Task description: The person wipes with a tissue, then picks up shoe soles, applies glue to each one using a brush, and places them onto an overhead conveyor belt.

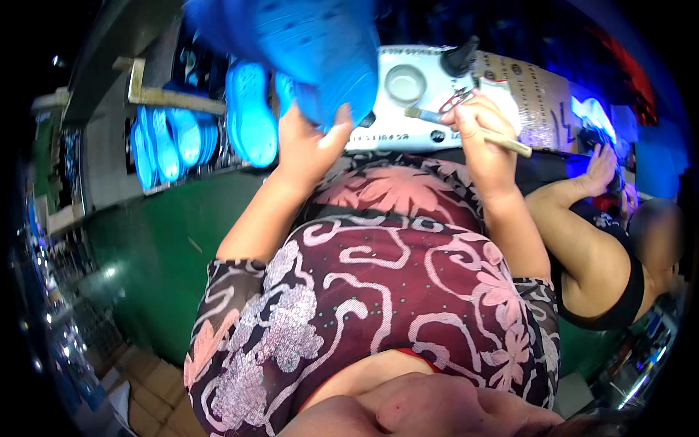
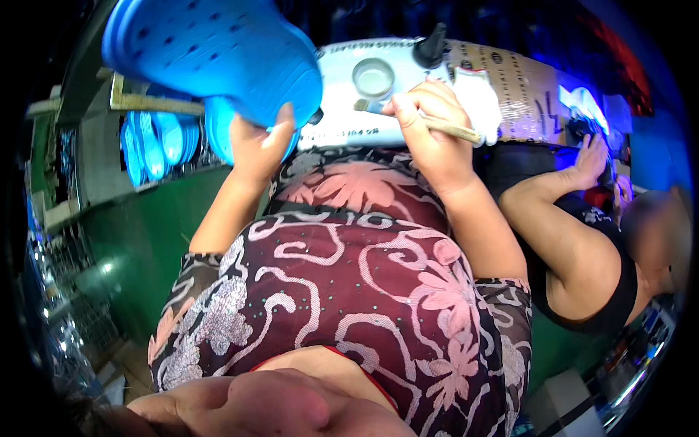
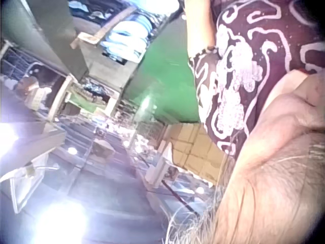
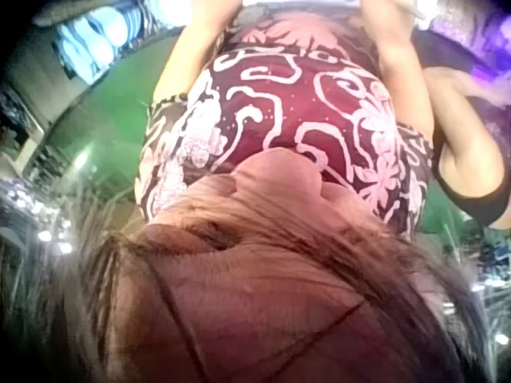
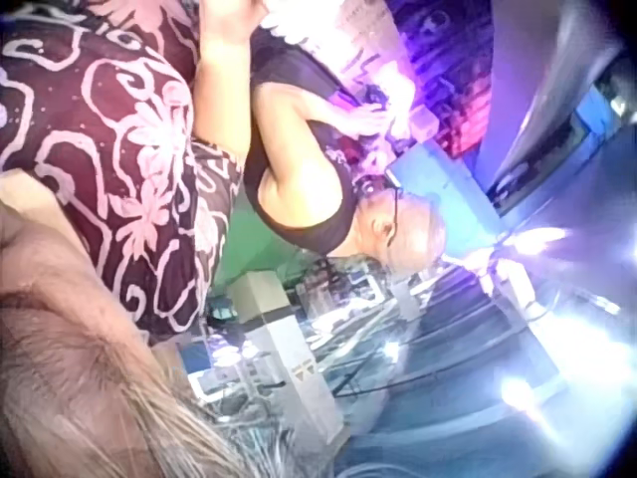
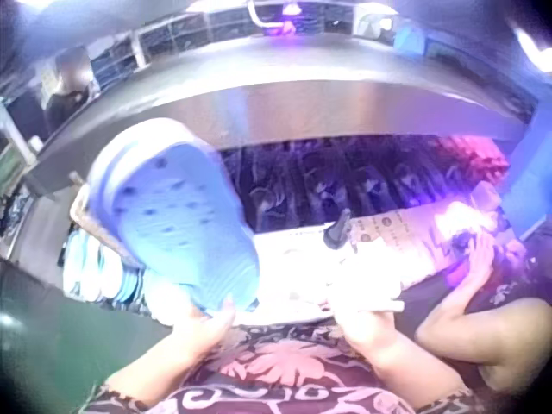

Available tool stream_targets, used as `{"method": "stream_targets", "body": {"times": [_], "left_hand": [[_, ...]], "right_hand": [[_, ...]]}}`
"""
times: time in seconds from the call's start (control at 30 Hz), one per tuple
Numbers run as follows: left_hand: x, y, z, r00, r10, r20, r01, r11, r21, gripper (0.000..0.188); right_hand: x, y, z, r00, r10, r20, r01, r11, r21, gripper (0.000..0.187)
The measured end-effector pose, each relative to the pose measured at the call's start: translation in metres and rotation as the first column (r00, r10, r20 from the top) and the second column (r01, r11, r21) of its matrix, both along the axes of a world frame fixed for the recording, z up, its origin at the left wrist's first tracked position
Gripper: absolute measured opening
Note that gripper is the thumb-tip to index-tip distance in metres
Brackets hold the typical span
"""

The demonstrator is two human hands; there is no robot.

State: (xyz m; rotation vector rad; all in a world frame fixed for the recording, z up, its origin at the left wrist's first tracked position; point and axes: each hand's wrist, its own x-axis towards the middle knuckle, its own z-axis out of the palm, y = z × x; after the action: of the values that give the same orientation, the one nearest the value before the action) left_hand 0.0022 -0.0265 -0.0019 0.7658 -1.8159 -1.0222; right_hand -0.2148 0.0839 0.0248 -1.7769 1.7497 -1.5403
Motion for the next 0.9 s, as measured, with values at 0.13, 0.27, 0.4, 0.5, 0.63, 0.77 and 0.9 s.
{"method": "stream_targets", "body": {"times": [0.13, 0.27, 0.4, 0.5, 0.63, 0.77, 0.9], "left_hand": [[-0.002, -0.002, 0.051, 0.993, -0.1, -0.066, 0.112, 0.972, 0.208, 0.043], [0.0, 0.005, 0.094, 0.837, -0.443, -0.321, 0.537, 0.556, 0.634, 0.065], [-0.075, -0.001, 0.125, 0.565, -0.753, -0.337, 0.658, 0.165, 0.735, 0.084], [-0.211, -0.008, 0.154, 0.389, -0.836, -0.387, 0.842, 0.152, 0.518, 0.068], [-0.355, -0.021, 0.232, 0.522, -0.177, -0.835, 0.818, -0.173, 0.548, 0.055], [-0.285, 0.033, 0.253, 0.187, -0.451, -0.872, 0.958, -0.112, 0.264, 0.056], [-0.179, 0.034, 0.195, 0.079, -0.858, -0.508, 0.983, -0.017, 0.182, 0.067]], "right_hand": [[-0.012, 0.02, -0.02, 0.949, -0.121, 0.29, 0.089, 0.989, 0.121, 0.019], [-0.025, 0.04, -0.041, 0.896, -0.192, 0.4, 0.148, 0.979, 0.14, 0.024], [-0.039, 0.067, -0.048, 0.795, -0.286, 0.536, 0.22, 0.958, 0.185, 0.026], [-0.054, 0.078, -0.055, 0.783, -0.388, 0.487, 0.298, 0.92, 0.254, 0.028], [-0.023, 0.062, -0.047, 0.779, -0.465, 0.421, 0.364, 0.882, 0.3, 0.028], [-0.018, 0.06, -0.052, 0.754, -0.406, 0.517, 0.325, 0.914, 0.244, 0.03], [-0.021, 0.043, -0.086, 0.744, -0.368, 0.557, 0.248, 0.927, 0.281, 0.028]]}}
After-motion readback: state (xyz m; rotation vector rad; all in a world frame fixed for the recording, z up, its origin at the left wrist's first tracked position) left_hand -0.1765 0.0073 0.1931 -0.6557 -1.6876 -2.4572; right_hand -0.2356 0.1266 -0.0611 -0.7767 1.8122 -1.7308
